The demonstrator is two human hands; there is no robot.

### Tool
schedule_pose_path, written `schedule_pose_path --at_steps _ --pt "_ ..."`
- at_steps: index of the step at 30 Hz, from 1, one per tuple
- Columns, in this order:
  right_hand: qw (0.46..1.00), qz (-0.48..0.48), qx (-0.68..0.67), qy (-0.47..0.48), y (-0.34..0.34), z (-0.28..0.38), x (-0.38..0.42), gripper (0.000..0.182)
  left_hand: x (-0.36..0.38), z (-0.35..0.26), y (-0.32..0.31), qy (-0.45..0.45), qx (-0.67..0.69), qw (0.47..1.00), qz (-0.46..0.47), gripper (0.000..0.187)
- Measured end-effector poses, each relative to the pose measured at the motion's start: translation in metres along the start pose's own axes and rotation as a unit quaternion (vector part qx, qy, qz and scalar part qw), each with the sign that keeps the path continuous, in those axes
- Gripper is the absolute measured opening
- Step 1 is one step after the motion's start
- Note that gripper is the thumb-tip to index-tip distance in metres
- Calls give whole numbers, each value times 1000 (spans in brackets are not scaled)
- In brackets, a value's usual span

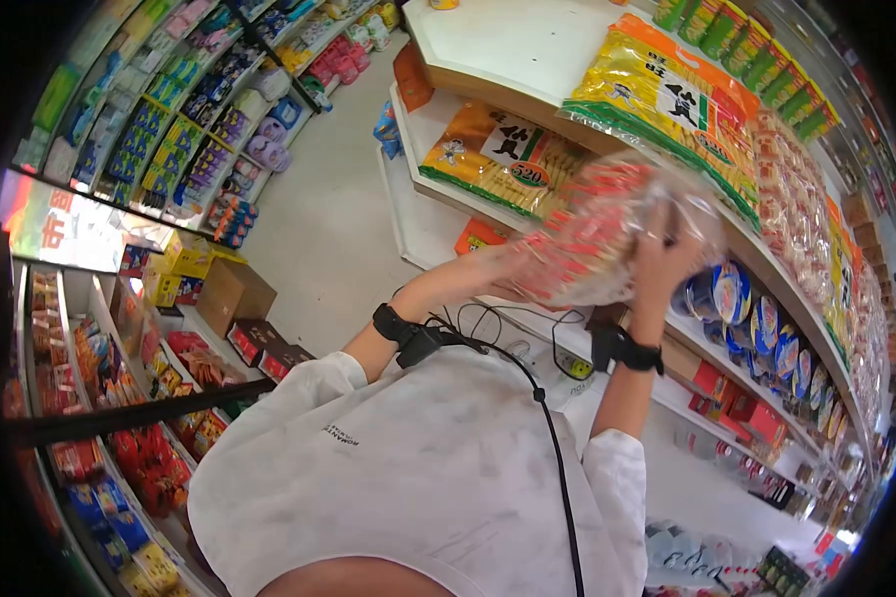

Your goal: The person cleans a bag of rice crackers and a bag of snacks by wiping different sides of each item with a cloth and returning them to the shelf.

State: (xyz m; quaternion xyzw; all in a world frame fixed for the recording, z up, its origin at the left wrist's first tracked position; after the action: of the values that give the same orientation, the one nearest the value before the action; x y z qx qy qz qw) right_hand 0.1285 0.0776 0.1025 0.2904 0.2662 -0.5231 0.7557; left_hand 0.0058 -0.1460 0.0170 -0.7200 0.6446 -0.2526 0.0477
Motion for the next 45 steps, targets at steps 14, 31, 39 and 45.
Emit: schedule_pose_path --at_steps 14,31,39,45 --pt "981 -141 -109 -77 -8 -7 52 42 -44 58 108 -26 245 964 -104 59" --pt "833 -85 -253 -484 54 -200 223 99 -20 104 128 78 406 908 -69 52" --pt "801 -63 -267 -532 54 -194 196 82 -14 107 128 82 412 904 -78 50" --pt "833 -39 -222 -506 55 -208 203 67 -7 107 140 80 459 884 -43 55"
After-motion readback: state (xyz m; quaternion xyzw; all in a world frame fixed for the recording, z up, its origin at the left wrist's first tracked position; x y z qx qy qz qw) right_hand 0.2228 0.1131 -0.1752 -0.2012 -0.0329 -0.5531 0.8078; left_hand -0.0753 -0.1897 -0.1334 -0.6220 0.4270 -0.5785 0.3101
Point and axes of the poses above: each hand's wrist, its own x-axis away from the middle knuckle, its own y-axis out of the back of the hand, z = x × y, the point moved 4 cm from there along -x, towards the middle knuckle, and after that the axes turned 15 degrees about -x, right-handed, at the moved point
